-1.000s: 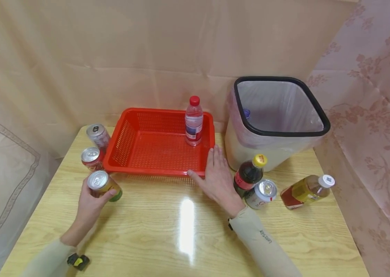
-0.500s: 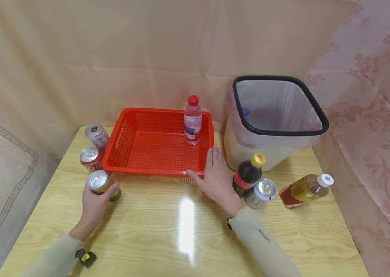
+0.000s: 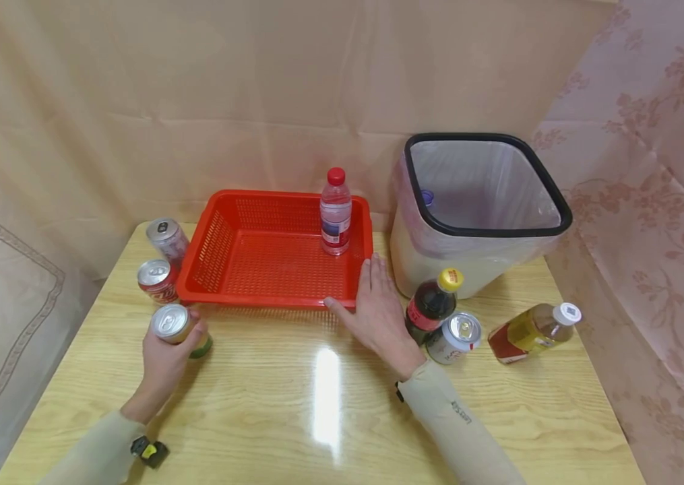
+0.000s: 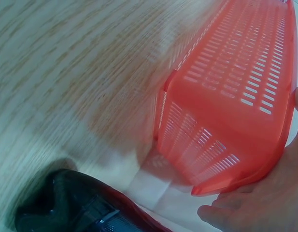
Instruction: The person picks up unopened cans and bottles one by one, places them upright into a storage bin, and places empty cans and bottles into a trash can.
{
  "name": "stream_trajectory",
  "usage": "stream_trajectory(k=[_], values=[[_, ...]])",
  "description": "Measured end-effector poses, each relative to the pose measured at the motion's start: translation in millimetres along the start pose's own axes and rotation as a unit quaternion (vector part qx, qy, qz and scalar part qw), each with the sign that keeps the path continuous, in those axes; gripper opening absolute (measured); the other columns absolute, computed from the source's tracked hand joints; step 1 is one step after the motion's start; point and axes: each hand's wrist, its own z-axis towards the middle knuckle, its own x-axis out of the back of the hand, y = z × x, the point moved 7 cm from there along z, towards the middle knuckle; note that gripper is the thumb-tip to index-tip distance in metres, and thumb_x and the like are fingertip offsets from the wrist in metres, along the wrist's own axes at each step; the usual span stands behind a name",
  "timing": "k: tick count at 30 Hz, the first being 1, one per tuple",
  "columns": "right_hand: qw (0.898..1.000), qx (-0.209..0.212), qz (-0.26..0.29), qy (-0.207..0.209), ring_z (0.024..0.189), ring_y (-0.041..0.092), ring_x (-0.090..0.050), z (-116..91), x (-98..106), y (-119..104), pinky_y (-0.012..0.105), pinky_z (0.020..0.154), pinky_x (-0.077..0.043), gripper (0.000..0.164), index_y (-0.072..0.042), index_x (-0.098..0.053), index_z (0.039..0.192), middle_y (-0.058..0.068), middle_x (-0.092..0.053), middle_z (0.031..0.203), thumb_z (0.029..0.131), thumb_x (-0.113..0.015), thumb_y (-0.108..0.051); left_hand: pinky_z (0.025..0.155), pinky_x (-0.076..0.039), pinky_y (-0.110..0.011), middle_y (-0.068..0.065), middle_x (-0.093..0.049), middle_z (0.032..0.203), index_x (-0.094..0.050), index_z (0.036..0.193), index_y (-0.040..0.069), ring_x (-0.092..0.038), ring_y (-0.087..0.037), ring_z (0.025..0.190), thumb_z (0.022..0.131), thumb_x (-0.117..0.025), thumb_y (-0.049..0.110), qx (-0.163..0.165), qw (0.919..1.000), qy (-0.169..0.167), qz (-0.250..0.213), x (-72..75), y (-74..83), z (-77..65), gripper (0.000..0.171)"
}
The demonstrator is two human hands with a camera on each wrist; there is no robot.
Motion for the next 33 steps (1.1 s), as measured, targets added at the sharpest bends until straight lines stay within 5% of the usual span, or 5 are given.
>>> stream_trajectory(k=[4,10,20,33], values=[[1.000,0.001,-0.001,0.001,0.158,0.040,-0.009,1,0,-1,0.057,0.122,-0.024,0.116,0.003,-0.010,0.164,0.022,-0.004,0.172,0.092,-0.045,-0.081,0.090,-0.045,-0.015,0.004,-0.071,0.101,-0.058,0.122,-0.002,-0.062,-0.004,0.098,0.085,-0.077,-0.007,-0.018,0.9997,-0.010,-0.012,1.7,5.4,-2.6,0.042],[1.000,-0.004,0.000,-0.001,0.158,0.041,-0.009,1,0,0,0.059,0.121,-0.025,0.116,0.003,-0.008,0.164,0.022,-0.003,0.172,0.092,-0.045,-0.081,0.089,-0.046,-0.016,0.012,-0.072,0.094,-0.062,0.114,0.007,-0.065,-0.003,0.093,0.082,-0.076,-0.014,-0.029,0.9991,-0.014,-0.027,5.6,17.1,-6.3,0.040],[1.000,-0.002,0.001,-0.001,0.157,0.041,-0.009,0,-1,1,0.059,0.122,-0.023,0.117,0.004,-0.008,0.164,0.023,-0.003,0.171,0.092,-0.044,-0.081,0.088,-0.049,-0.017,0.009,-0.073,0.095,-0.060,0.114,-0.009,-0.066,-0.006,0.093,0.085,-0.071,-0.014,-0.029,0.9980,-0.037,-0.041,4.0,51.9,-12.0,0.031],[1.000,0.001,0.005,0.001,0.158,0.040,-0.007,-1,0,0,0.057,0.123,-0.021,0.117,0.004,-0.009,0.164,0.023,-0.004,0.171,0.092,-0.042,-0.082,0.093,-0.052,-0.018,0.003,-0.073,0.100,-0.060,0.114,-0.010,-0.068,-0.010,0.097,0.085,-0.070,-0.017,-0.095,0.9875,-0.106,-0.068,-20.1,106.0,-15.4,0.032]])
